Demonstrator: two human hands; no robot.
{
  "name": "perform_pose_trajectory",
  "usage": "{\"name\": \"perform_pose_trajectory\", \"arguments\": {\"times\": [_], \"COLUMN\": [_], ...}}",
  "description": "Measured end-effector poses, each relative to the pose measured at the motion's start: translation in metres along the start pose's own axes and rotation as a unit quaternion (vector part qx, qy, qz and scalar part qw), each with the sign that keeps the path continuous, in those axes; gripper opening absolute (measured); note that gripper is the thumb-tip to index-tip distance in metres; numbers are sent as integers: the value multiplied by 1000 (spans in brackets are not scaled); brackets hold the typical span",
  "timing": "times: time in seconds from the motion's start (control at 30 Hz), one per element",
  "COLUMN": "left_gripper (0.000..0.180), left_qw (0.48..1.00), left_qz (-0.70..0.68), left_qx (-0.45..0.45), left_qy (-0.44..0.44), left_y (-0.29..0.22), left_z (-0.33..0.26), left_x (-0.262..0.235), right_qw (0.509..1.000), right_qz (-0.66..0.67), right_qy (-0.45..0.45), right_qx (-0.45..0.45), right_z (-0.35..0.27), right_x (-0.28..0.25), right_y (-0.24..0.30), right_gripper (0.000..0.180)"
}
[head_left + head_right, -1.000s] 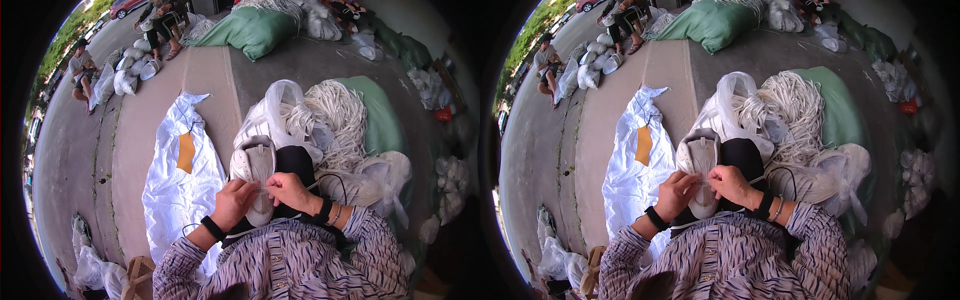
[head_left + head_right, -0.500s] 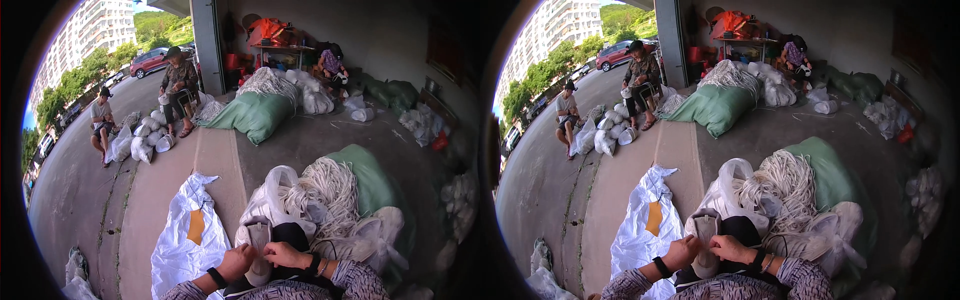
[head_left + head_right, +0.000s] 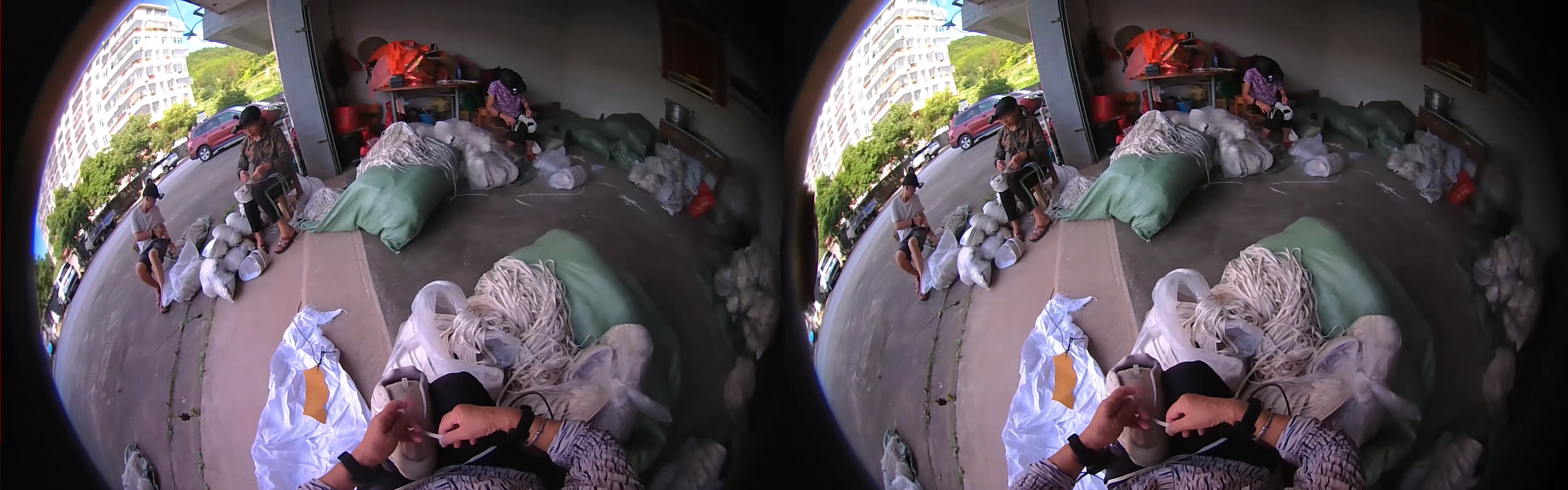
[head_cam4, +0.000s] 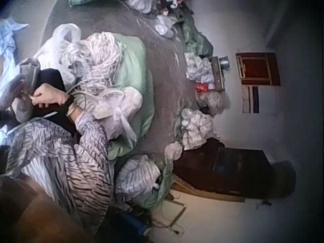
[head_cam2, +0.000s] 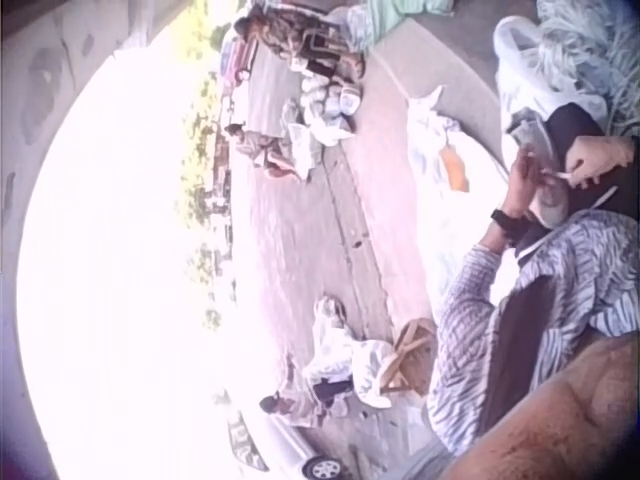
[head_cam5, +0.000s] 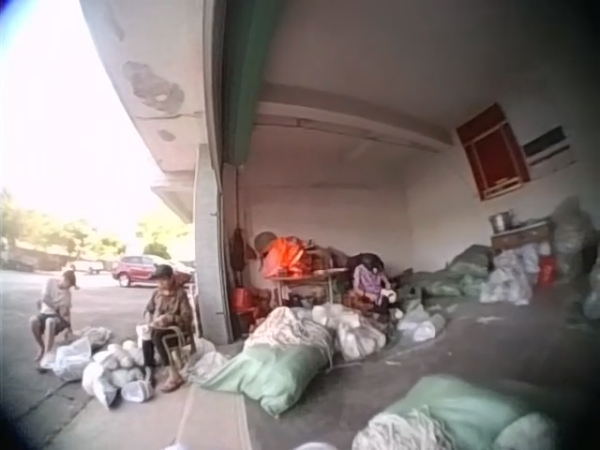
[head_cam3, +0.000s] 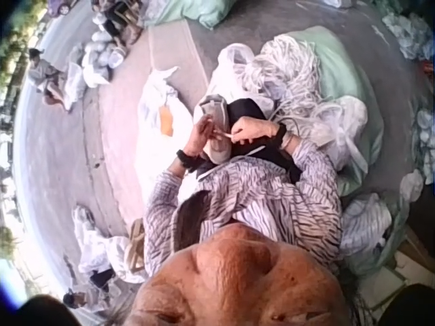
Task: The recorder is lacing a white sneaker while sitting in an open workspace.
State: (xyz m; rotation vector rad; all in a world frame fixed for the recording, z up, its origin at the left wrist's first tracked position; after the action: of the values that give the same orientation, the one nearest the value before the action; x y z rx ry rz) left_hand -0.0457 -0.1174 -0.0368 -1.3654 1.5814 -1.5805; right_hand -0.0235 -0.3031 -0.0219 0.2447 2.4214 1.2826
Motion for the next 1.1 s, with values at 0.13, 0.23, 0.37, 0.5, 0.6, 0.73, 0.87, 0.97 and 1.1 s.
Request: {"name": "perform_pose_trajectory", "arguments": {"times": [0.13,0.23,0.37,0.5,0.6,0.73,0.87,0.97,1.1], "left_gripper": [29,26,21,15,10,13,30,29,25], "left_qw": [999,998,996,980,918,829,739,705,708], "left_qz": [47,64,28,-114,-204,-104,-48,-64,-53], "left_qx": [-11,20,42,53,150,238,196,259,260], "left_qy": [7,-11,-72,-154,-304,-496,-643,-657,-654], "left_y": [3,5,11,8,-23,-64,-75,-98,-85], "left_z": [-6,-8,-11,-20,-48,-137,-220,-240,-245], "left_x": [6,7,4,-5,-47,-172,-257,-278,-340], "right_qw": [981,969,941,809,732,621,674,681,719], "right_qz": [132,157,284,483,526,564,484,450,332], "right_qy": [-25,-35,-13,32,-18,-188,-317,-348,-316], "right_qx": [-137,-186,-184,-334,-432,-511,-458,-461,-523], "right_z": [-10,-15,-21,-34,-61,-141,-184,-206,-221], "right_x": [-11,-14,-12,-26,-59,-119,-136,-128,-103], "right_y": [-7,3,10,-2,-11,-54,-69,-69,-20], "right_gripper": [25,25,23,26,28,27,34,33,28]}}
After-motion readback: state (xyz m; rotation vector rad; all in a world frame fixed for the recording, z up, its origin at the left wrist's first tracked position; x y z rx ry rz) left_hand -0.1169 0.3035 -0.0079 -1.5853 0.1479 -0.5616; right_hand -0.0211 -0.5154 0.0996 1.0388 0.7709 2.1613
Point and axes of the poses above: each hand's wrist, its own z-axis towards the middle knuckle, its own x-axis out of the palm, y = z × x, the point moved 4 cm from there along z, towards the middle knuckle, and after that the axes turned 1 degree about x, right-handed, at the moved point
